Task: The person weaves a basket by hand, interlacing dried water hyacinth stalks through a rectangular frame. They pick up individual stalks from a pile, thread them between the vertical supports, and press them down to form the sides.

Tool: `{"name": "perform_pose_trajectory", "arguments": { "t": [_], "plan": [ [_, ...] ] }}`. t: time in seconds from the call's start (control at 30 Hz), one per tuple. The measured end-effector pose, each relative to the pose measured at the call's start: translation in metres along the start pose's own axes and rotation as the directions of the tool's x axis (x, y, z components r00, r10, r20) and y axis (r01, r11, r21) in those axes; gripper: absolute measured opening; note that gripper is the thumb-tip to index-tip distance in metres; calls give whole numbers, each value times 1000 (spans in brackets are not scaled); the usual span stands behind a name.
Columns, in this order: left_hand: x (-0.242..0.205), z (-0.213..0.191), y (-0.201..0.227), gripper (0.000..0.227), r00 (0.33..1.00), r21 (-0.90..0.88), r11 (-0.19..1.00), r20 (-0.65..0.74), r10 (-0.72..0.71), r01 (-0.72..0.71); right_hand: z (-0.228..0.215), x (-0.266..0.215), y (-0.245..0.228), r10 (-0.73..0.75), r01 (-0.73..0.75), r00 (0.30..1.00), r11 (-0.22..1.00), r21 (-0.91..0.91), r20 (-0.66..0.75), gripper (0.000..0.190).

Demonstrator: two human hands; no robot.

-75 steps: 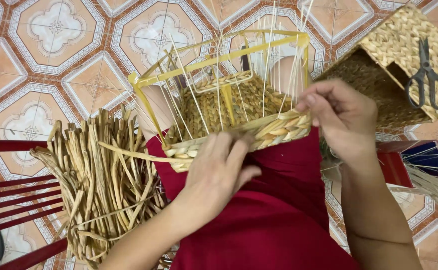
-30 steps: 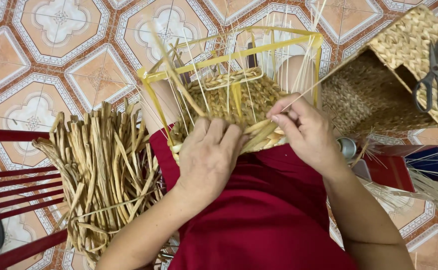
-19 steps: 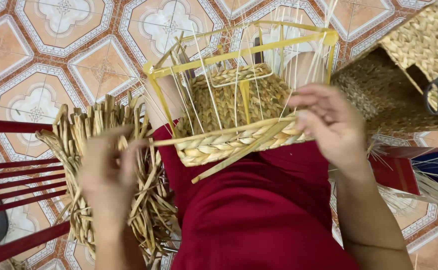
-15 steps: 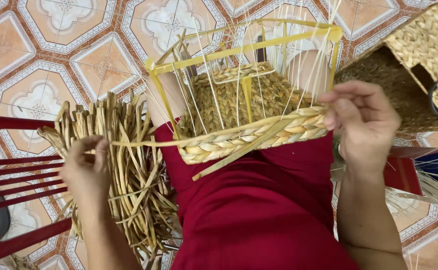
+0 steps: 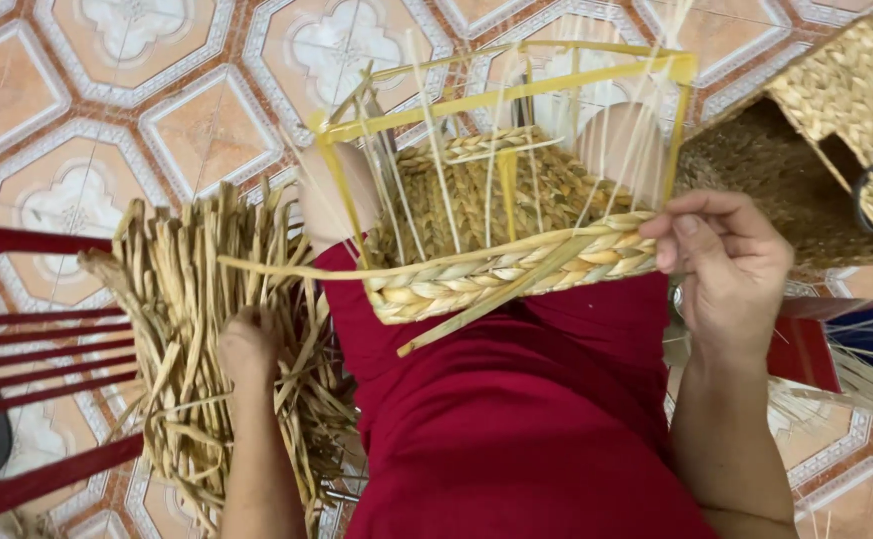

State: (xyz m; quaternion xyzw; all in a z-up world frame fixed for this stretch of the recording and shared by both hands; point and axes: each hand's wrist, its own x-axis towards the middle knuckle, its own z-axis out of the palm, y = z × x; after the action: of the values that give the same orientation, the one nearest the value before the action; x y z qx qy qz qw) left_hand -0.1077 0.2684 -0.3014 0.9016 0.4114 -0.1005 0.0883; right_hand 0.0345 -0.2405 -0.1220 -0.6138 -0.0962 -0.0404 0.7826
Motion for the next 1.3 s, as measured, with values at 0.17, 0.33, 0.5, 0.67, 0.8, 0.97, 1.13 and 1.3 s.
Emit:
{"name": "perform_pose_trajectory", "arguments": {
  "t": [0.17,0.33,0.5,0.67,0.8,0.97,1.13,1.3],
  "plan": [
    [13,17,-33,24,981,-239,965,-186,62,-106,-5,-3,2,25,-25,1000,998,56,11,7],
    [6,-22,-27,21,999,-881,472,2,38,-16,-7,-2,3,0,0,999,1000,14,35,6],
    [-18,-81,-11,17,975,-974,57,-222,-21,-220,-6,-5,5,-14,15,999,1000,-27,45,4],
    [-56,-135,4,20,796,-792,84,-600,74,-605,-1,-17,0,-86,97,992,987,-130,87,9],
    [-114,-182,43,16,560,-619,122,-586,586,-776,41,-25,-32,-9,66,958,980,-188,288,33],
    [-154,-224,97,12,426,-445,283,-263,865,-850,62,-36,-47,35,45,881,986,-158,471,59],
    [-176,-249,154,32,262,-356,135,-337,904,-925,54,-51,-27,26,39,944,981,-190,329,13],
    [-191,-237,210,45,189,-461,-15,-393,900,-887,76,-38,-34,-45,168,924,940,-297,380,15]
  ]
}}
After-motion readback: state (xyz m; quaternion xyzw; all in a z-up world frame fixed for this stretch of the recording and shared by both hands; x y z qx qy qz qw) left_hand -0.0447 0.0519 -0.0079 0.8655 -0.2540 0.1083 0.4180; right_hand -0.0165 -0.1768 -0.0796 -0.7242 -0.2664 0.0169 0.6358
